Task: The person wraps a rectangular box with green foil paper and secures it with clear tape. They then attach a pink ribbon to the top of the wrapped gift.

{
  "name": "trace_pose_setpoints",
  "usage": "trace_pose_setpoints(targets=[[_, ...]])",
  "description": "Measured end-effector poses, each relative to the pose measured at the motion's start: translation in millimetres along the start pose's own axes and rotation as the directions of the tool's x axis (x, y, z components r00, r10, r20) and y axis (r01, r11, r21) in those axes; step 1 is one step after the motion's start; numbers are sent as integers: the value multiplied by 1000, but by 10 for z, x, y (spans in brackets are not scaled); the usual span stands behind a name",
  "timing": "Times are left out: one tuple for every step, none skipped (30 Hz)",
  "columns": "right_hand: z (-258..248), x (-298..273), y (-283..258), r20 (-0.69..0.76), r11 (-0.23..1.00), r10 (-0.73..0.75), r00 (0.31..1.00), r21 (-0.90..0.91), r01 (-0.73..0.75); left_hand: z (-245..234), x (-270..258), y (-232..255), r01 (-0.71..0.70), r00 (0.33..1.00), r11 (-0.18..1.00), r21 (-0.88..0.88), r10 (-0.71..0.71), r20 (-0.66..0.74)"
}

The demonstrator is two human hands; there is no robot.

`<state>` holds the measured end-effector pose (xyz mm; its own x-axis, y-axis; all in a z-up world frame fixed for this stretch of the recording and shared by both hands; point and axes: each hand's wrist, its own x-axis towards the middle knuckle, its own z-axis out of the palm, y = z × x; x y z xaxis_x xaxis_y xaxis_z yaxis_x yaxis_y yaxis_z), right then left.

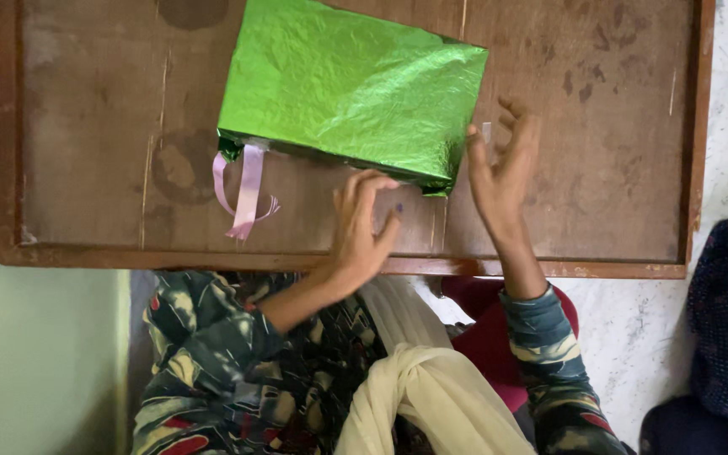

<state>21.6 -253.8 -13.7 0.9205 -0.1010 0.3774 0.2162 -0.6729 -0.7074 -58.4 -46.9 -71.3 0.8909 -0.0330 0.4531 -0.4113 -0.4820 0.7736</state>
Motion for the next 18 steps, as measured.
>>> trace_pose_setpoints(targets=[[19, -21, -36, -23, 978, -147, 989, -155, 141, -43, 89, -67, -91, 996, 989, 112, 92, -1], [30, -33, -79, -23, 913, -293, 956, -304, 273, -98, 202, -144, -183, 983, 957, 224, 186, 10], [65, -66, -135, 40, 911, -317, 948, -267, 316, -198, 267, -206, -223, 972, 930, 292, 235, -3], [113, -111, -193, 99, 907, -340, 935, -229, 354, -323, 316, -271, -264, 958, 896, 357, 287, -11], [140, -138, -242, 156, 901, -365, 918, -188, 390, -436, 348, -318, -301, 941, 856, 420, 338, -15], [149, -161, -284, 211, 893, -370, 905, -187, 409, -544, 362, -354, -281, 952, 861, 425, 306, 10], [141, -173, -316, 266, 885, -374, 889, -183, 427, -645, 370, -387, -261, 962, 864, 431, 272, 35], [139, -193, -348, 317, 879, -375, 871, -177, 443, -735, 366, -413, -242, 969, 866, 438, 239, 63], [133, -193, -370, 342, 875, -377, 861, -175, 452, -785, 371, -433, -254, 966, 862, 439, 249, 70], [124, -176, -383, 366, 870, -379, 850, -173, 463, -822, 380, -452, -266, 963, 857, 441, 259, 77], [122, -166, -398, 390, 864, -382, 838, -170, 473, -848, 388, -467, -278, 959, 853, 442, 270, 83], [120, -146, -410, 393, 854, -393, 831, -179, 488, -849, 409, -483, -296, 954, 854, 428, 291, 77], [125, -134, -422, 395, 844, -404, 825, -187, 503, -851, 428, -498, -313, 947, 855, 414, 313, 71], [120, -126, -429, 402, 832, -414, 817, -197, 519, -837, 437, -503, -328, 941, 857, 398, 331, 62], [120, -122, -434, 398, 832, -416, 817, -195, 519, -829, 444, -510, -346, 934, 853, 390, 351, 60], [121, -116, -433, 394, 833, -419, 818, -193, 519, -817, 450, -516, -363, 927, 850, 382, 371, 56], [122, -116, -431, 390, 833, -421, 819, -191, 520, -795, 455, -519, -380, 919, 846, 373, 390, 52], [127, -120, -431, 392, 831, -419, 819, -198, 520, -768, 460, -518, -377, 919, 846, 377, 391, 41]])
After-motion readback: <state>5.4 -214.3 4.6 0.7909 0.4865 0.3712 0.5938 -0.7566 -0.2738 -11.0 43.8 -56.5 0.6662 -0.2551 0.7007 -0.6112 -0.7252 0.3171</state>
